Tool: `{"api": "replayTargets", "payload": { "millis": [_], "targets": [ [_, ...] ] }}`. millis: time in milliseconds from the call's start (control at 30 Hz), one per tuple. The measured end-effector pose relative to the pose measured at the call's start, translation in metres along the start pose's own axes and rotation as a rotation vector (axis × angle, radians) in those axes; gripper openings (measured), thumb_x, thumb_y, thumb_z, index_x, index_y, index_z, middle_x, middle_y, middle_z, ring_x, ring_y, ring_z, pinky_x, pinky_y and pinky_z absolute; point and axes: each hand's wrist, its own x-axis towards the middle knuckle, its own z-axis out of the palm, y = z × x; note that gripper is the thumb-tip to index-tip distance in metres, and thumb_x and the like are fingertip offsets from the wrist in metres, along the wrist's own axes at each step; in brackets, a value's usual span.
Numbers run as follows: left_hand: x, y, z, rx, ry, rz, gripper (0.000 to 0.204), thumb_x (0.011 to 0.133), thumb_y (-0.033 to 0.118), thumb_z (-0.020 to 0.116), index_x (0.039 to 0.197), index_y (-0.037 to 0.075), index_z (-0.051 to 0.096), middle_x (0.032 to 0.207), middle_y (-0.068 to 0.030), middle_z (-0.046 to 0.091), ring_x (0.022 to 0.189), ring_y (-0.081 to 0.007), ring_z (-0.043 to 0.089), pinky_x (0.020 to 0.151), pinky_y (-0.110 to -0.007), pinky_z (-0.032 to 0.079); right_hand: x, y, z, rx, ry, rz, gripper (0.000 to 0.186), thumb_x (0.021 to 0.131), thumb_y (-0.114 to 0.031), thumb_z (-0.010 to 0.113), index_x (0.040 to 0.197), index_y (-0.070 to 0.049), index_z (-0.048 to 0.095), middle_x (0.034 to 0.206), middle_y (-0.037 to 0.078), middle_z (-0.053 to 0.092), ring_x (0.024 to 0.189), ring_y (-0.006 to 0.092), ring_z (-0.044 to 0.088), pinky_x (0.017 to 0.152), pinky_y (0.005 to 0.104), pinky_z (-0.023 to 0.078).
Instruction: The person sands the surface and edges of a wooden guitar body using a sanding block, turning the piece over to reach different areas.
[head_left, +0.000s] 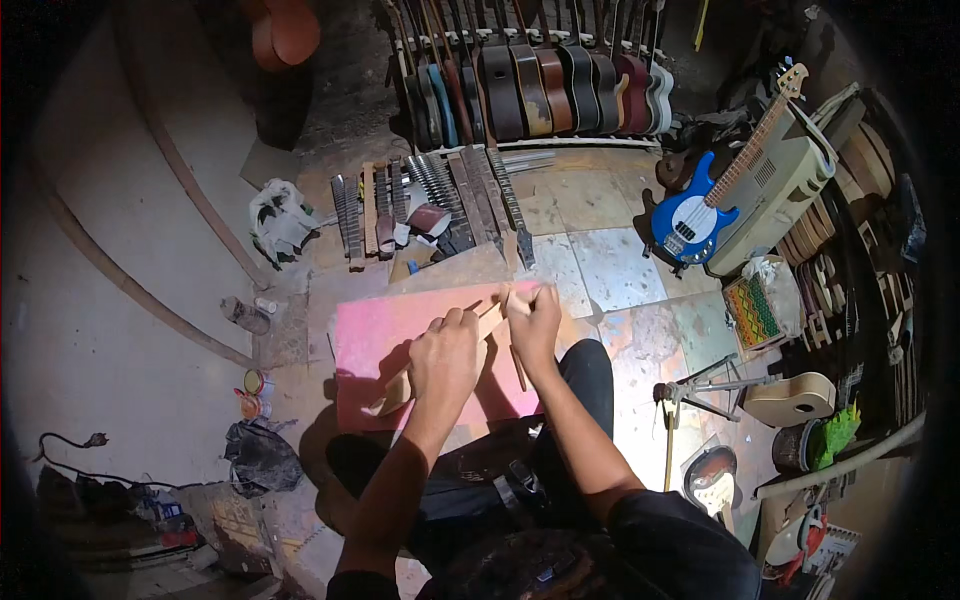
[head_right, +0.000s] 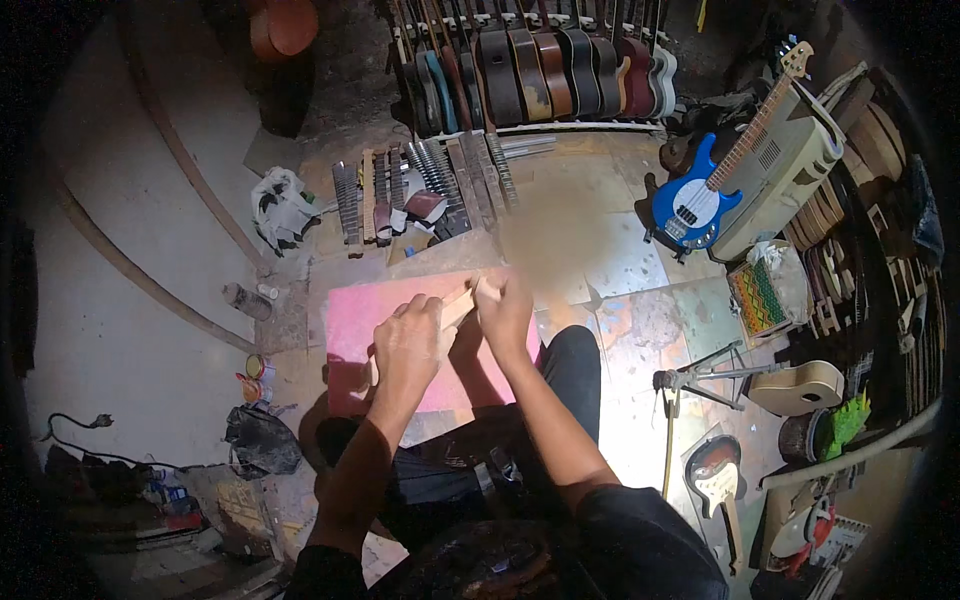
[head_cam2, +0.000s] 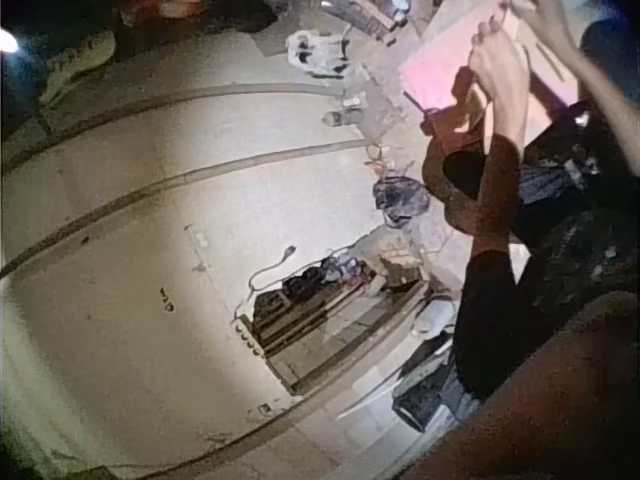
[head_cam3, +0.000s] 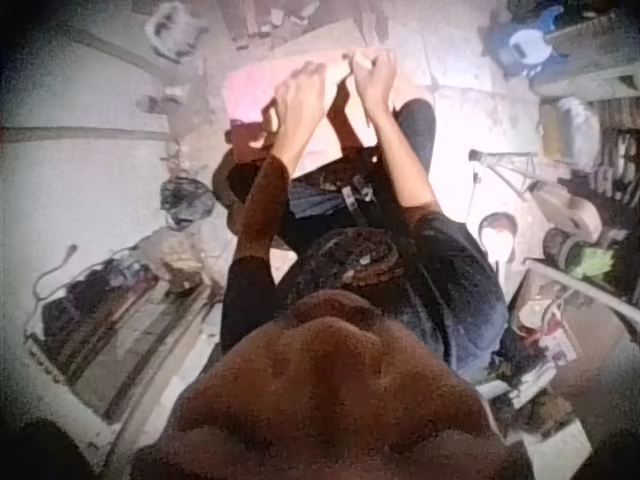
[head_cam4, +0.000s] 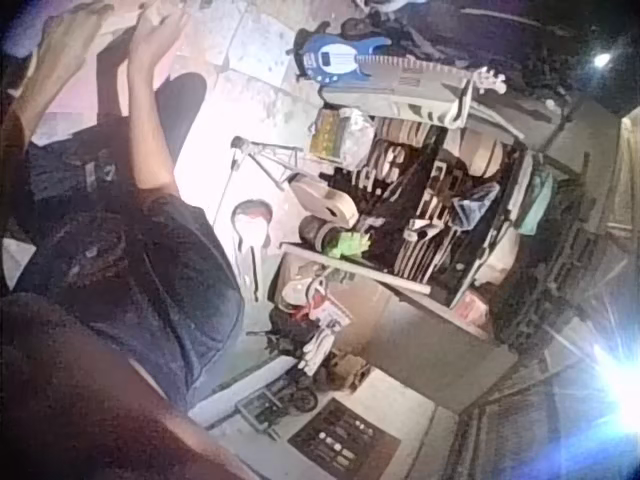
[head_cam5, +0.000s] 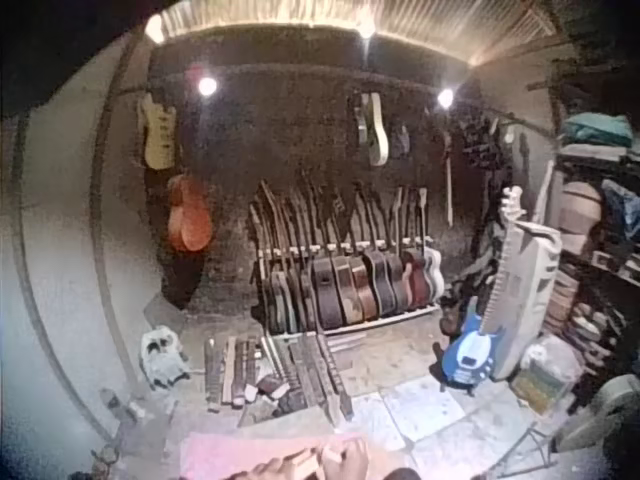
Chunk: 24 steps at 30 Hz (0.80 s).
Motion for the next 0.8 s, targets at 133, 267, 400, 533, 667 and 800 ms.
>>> {"api": "replayTargets", "payload": {
  "millis": [133,267,400,533,667,800],
  "targets": [
    [-0.002,0.005,-0.008,-0.022,-0.010,-0.027,0.025,0.078,0.018,0.080,0.098,0.007,0.069,0.094,-0.0115,0.069,0.090,-0.0324,0.072,0.074,-0.046,0.059,0.031,0.018,0.002,0.219,-0.016,0.365,0.026,0.090,-0.014,0.080,0.085,-0.003,0.058,0.094,0.009,0.067,0.082,0.0132,0.059,0.073,0.0297,0.049],
    [0.000,0.002,-0.012,-0.034,-0.001,-0.023,0.023,0.079,0.018,0.079,0.095,0.007,0.068,0.092,-0.0106,0.068,0.089,-0.0310,0.072,0.072,-0.044,0.059,-0.004,0.012,-0.007,0.343,0.074,0.371,0.033,0.090,-0.019,0.082,0.104,0.000,0.059,0.102,0.009,0.066,0.094,0.0173,0.061,0.083,0.0318,0.049],
    [-0.001,0.004,-0.006,0.024,0.014,-0.014,0.023,0.079,0.021,0.078,0.093,0.007,0.067,0.091,-0.0086,0.068,0.087,-0.0281,0.072,0.069,-0.042,0.059,-0.026,0.001,0.000,0.310,-0.008,0.241,0.054,0.085,-0.022,0.088,0.122,0.006,0.061,0.121,0.017,0.065,0.116,0.0293,0.064,0.101,0.0403,0.050],
    [-0.002,0.003,-0.005,0.030,0.004,-0.028,0.025,0.078,0.022,0.079,0.094,0.008,0.067,0.092,-0.0081,0.068,0.087,-0.0275,0.072,0.069,-0.042,0.059,-0.017,-0.003,-0.004,0.263,-0.062,0.286,0.038,0.088,-0.022,0.084,0.111,0.004,0.067,0.108,0.016,0.069,0.104,0.0267,0.069,0.092,0.0395,0.053],
    [0.003,0.005,-0.008,0.008,-0.021,-0.028,0.025,0.078,0.023,0.080,0.094,0.008,0.067,0.094,-0.0088,0.068,0.089,-0.0280,0.072,0.070,-0.042,0.059,-0.004,0.021,-0.011,0.160,-0.072,0.283,0.029,0.093,-0.022,0.078,0.106,0.003,0.071,0.098,0.015,0.073,0.099,0.0250,0.071,0.087,0.0395,0.054],
    [0.004,0.000,-0.004,-0.003,0.000,-0.029,0.028,0.078,0.025,0.081,0.095,0.007,0.069,0.092,-0.0114,0.068,0.088,-0.0317,0.072,0.071,-0.046,0.058,-0.001,0.038,-0.013,0.242,-0.007,0.325,0.014,0.097,-0.016,0.073,0.097,-0.002,0.071,0.085,-0.001,0.066,0.079,0.0084,0.058,0.071,0.0276,0.047]
  ]
}}
